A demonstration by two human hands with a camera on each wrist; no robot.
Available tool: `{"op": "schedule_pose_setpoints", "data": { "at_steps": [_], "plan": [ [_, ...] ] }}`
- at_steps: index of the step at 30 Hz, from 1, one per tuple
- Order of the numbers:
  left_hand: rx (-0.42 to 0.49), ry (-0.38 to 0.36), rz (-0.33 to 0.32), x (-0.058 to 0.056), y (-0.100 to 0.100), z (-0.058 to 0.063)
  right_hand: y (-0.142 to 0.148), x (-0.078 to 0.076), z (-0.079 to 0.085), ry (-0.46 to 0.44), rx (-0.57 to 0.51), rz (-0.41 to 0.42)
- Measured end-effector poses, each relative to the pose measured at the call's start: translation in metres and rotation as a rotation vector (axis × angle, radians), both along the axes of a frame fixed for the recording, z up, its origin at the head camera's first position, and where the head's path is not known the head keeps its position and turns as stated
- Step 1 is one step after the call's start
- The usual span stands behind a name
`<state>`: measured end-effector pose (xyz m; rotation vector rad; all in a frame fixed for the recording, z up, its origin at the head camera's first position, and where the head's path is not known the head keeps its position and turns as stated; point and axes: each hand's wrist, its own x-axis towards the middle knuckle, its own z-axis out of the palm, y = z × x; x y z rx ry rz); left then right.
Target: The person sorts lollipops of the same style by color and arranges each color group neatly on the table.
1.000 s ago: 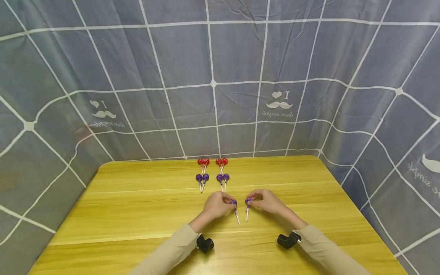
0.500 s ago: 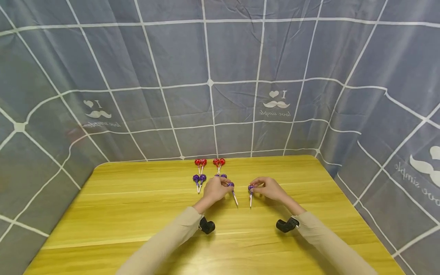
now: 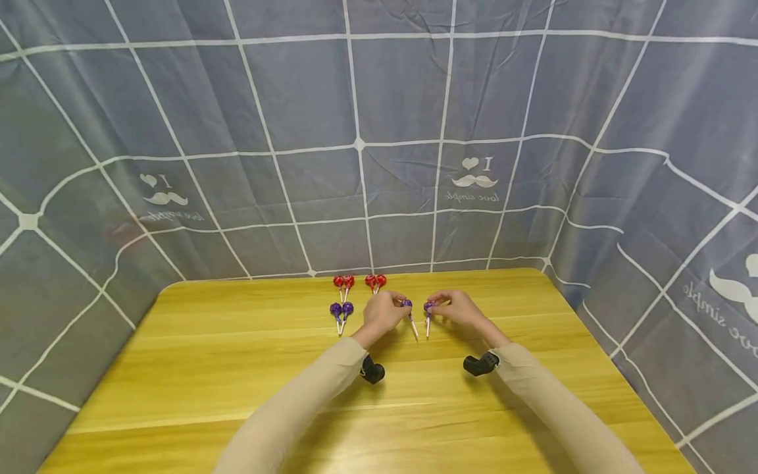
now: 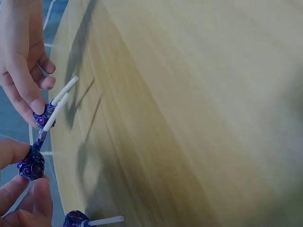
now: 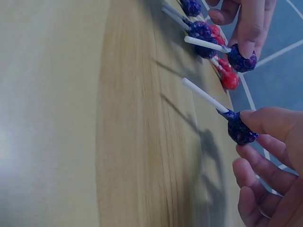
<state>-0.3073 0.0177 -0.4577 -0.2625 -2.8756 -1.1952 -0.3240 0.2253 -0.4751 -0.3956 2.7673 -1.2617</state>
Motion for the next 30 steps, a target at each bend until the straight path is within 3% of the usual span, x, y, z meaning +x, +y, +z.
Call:
{"op": "schedule_pose_setpoints", "data": {
  "at_steps": [7,17,29,30],
  "plan": [
    [-0.043,-0.021,0.015,-0.010,0.012,-0.001,-0.002,-0.008,-0.003,-0.019,-0.001,-0.023],
    [-0.085,-0.028,0.037,-0.015,0.020,-0.009,-0.006,-0.015,-0.007,-0.028,-0.041,-0.011],
    [-0.157,0.000,-0.016,-0.020,0.025,-0.016,-0.014,-0.014,-0.008,-0.043,-0.017,-0.025],
    [-0.164,0.032,-0.026,-0.022,0.025,-0.019,-0.014,-0.014,-0.009,-0.044,-0.012,-0.030]
  ]
}}
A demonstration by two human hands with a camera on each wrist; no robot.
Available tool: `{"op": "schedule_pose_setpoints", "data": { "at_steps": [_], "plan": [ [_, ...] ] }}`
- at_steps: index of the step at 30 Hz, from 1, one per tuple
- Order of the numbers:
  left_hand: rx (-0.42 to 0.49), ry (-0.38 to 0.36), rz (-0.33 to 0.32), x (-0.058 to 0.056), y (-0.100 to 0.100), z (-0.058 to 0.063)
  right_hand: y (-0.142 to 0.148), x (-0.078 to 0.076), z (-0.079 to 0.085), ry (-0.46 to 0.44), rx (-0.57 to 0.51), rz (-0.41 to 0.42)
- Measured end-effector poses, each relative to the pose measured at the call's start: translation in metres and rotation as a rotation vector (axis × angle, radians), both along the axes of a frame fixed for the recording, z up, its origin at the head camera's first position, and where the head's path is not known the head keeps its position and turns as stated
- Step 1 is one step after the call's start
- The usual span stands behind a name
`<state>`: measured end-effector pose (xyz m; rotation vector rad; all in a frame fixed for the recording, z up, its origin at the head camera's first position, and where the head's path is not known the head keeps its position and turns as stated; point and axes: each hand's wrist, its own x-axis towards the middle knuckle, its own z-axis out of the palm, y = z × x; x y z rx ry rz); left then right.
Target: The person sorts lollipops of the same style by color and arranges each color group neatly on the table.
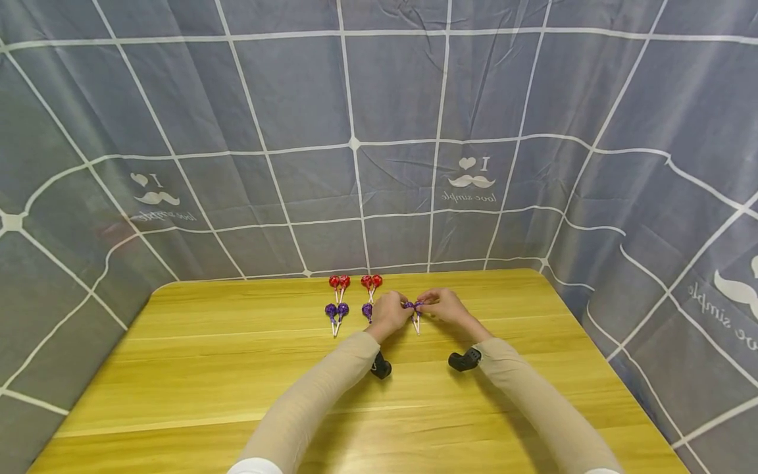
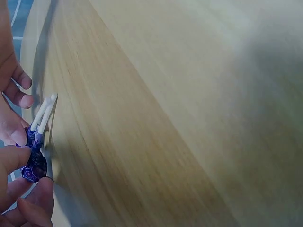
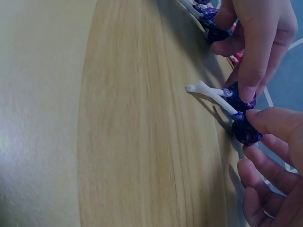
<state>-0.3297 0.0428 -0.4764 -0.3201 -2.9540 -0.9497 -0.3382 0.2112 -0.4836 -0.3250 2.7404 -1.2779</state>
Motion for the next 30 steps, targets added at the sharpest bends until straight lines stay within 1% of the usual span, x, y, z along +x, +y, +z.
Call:
{"op": "schedule_pose_setpoints", "data": {
  "at_steps": [5,6,7,10,17,23,30],
  "plan": [
    [-0.029,0.003,-0.020,-0.0007,-0.0001,-0.0017,-0.0007,0.0014,-0.0005,-0.002,0.000,0.000],
    [-0.028,0.003,-0.019,-0.0006,-0.0001,-0.0024,-0.0004,0.0017,-0.0008,-0.001,-0.005,0.004],
    [-0.029,-0.029,-0.011,0.0011,0.0005,-0.0001,-0.0001,0.0020,-0.0010,0.000,-0.011,0.009],
    [-0.035,-0.030,-0.003,0.0030,0.0009,0.0000,0.0012,0.0026,-0.0022,0.003,-0.028,0.024],
    [-0.071,-0.055,0.003,0.0063,0.0042,0.0024,0.0039,0.0028,-0.0058,-0.005,-0.046,0.029],
    [-0.072,-0.056,0.003,0.0081,0.0047,0.0049,0.0035,0.0044,-0.0051,-0.012,-0.055,0.019],
    [-0.071,-0.045,0.002,0.0085,0.0047,0.0035,0.0037,0.0067,-0.0053,-0.013,-0.057,0.014]
  ]
}}
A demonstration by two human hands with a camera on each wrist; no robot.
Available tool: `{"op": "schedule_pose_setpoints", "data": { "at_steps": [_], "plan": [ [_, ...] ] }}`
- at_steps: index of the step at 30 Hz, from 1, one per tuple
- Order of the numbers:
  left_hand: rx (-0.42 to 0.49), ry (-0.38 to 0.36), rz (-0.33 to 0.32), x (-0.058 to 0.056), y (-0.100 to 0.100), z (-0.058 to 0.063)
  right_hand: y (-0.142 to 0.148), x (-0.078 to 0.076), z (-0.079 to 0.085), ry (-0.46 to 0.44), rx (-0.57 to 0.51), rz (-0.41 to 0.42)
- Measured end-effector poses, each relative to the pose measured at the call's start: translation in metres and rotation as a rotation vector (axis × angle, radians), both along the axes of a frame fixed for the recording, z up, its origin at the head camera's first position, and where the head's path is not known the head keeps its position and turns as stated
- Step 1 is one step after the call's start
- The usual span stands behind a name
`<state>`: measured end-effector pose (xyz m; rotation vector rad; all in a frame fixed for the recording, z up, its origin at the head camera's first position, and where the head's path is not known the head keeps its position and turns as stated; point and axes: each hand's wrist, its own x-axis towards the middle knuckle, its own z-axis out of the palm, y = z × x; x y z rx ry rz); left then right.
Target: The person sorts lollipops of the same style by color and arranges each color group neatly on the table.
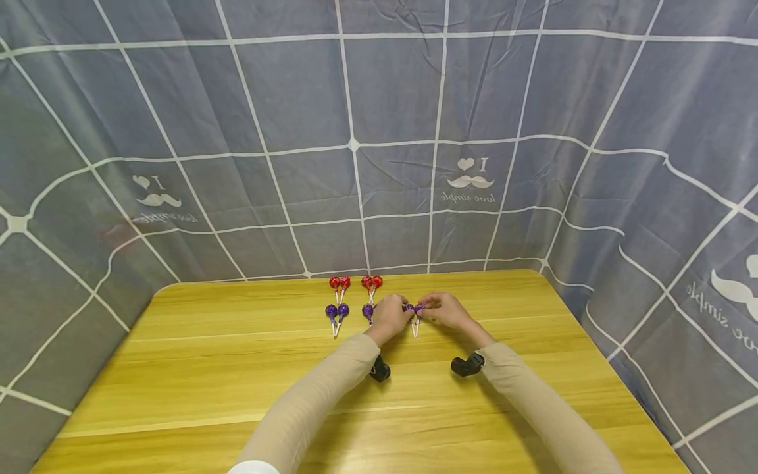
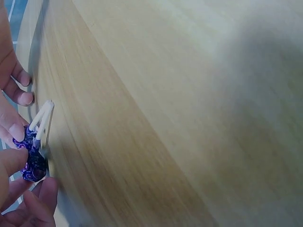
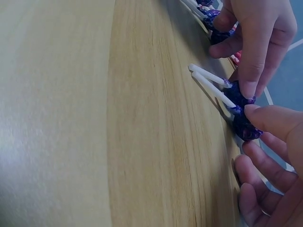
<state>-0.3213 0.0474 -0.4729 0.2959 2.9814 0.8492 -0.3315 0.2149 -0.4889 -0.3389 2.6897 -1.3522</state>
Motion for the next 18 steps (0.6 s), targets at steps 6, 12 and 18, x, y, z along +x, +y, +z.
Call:
{"op": "schedule_pose_setpoints", "data": {
  "at_steps": [6,12,18],
  "plan": [
    [0.009,0.008,0.003,0.0006,-0.0010,-0.0007,0.0015,-0.0011,-0.0010,-0.006,-0.008,0.001],
    [0.018,0.023,0.005,0.0012,-0.0019,-0.0004,0.0011,-0.0007,0.0009,-0.028,-0.014,-0.001],
    [0.143,0.114,0.020,-0.0003,-0.0065,0.0014,0.0035,-0.0022,0.0013,-0.026,-0.010,0.003]
  ]
}}
